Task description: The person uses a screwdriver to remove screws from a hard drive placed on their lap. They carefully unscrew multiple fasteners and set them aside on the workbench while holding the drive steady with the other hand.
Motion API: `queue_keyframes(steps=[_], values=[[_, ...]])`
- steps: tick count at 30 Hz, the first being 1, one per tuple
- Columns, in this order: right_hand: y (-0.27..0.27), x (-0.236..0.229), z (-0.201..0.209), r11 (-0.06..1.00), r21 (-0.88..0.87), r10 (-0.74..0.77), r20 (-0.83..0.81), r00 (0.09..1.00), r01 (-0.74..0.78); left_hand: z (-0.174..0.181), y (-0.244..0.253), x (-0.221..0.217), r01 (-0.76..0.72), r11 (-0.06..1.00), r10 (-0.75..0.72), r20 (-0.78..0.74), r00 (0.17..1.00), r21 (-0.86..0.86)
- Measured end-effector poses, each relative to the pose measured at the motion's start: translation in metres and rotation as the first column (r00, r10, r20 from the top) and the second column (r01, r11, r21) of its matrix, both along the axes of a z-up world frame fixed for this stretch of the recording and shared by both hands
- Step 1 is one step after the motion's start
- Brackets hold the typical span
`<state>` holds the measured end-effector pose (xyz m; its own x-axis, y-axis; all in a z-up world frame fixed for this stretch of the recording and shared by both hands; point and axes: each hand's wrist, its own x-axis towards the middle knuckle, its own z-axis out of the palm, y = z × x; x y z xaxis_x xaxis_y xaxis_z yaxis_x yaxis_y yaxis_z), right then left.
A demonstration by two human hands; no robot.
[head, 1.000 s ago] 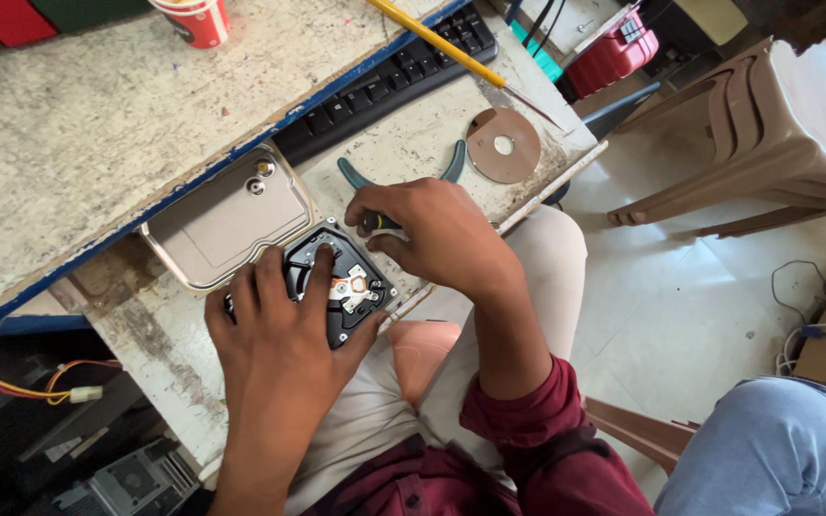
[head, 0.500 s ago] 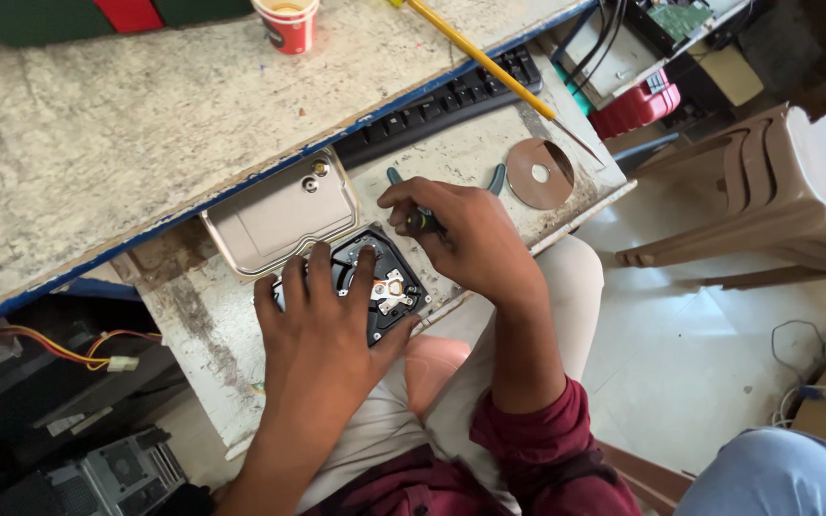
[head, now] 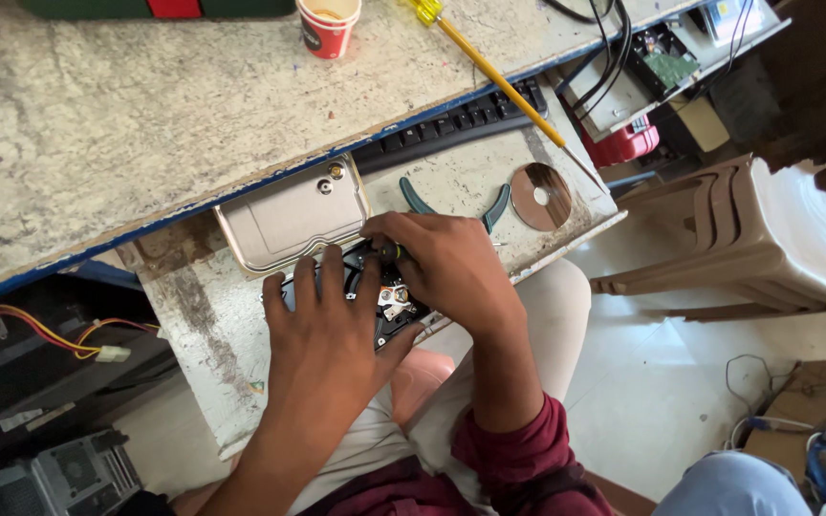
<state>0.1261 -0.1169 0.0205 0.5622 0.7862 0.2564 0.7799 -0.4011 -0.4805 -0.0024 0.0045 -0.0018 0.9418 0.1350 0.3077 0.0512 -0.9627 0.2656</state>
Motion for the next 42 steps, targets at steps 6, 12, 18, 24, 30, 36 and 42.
queue_keyframes(steps=[6,12,18,24,30,36,42], values=[[0.001,-0.004,0.000,1.000,-0.022,-0.013,0.066,0.998,0.014,0.000,0.000,-0.001,-0.003,1.000,0.003,0.000,1.000,0.012],[0.004,-0.010,0.004,0.999,-0.030,-0.042,0.092,0.995,0.045,0.000,-0.001,0.002,-0.006,1.000,0.006,-0.009,1.000,0.011],[0.004,-0.013,0.000,0.990,-0.128,-0.049,0.128,0.991,0.066,0.000,-0.001,0.001,-0.002,1.000,0.002,-0.047,0.999,0.000],[-0.020,0.006,0.002,0.984,0.180,0.013,-0.041,0.999,-0.005,-0.002,-0.001,0.001,-0.006,1.000,0.005,-0.036,0.999,-0.015],[-0.055,0.002,-0.003,0.807,0.585,-0.100,0.006,0.995,0.078,-0.007,-0.003,0.003,-0.037,0.999,0.037,-0.007,0.999,-0.011],[-0.077,-0.023,-0.001,0.233,0.958,0.451,0.044,0.892,-0.165,-0.010,-0.006,0.006,-0.060,0.998,0.060,-0.026,0.998,0.015],[-0.058,-0.077,0.059,0.239,0.949,0.215,-0.258,0.942,0.205,-0.011,-0.006,0.007,-0.050,0.998,0.049,0.007,0.999,0.033]])
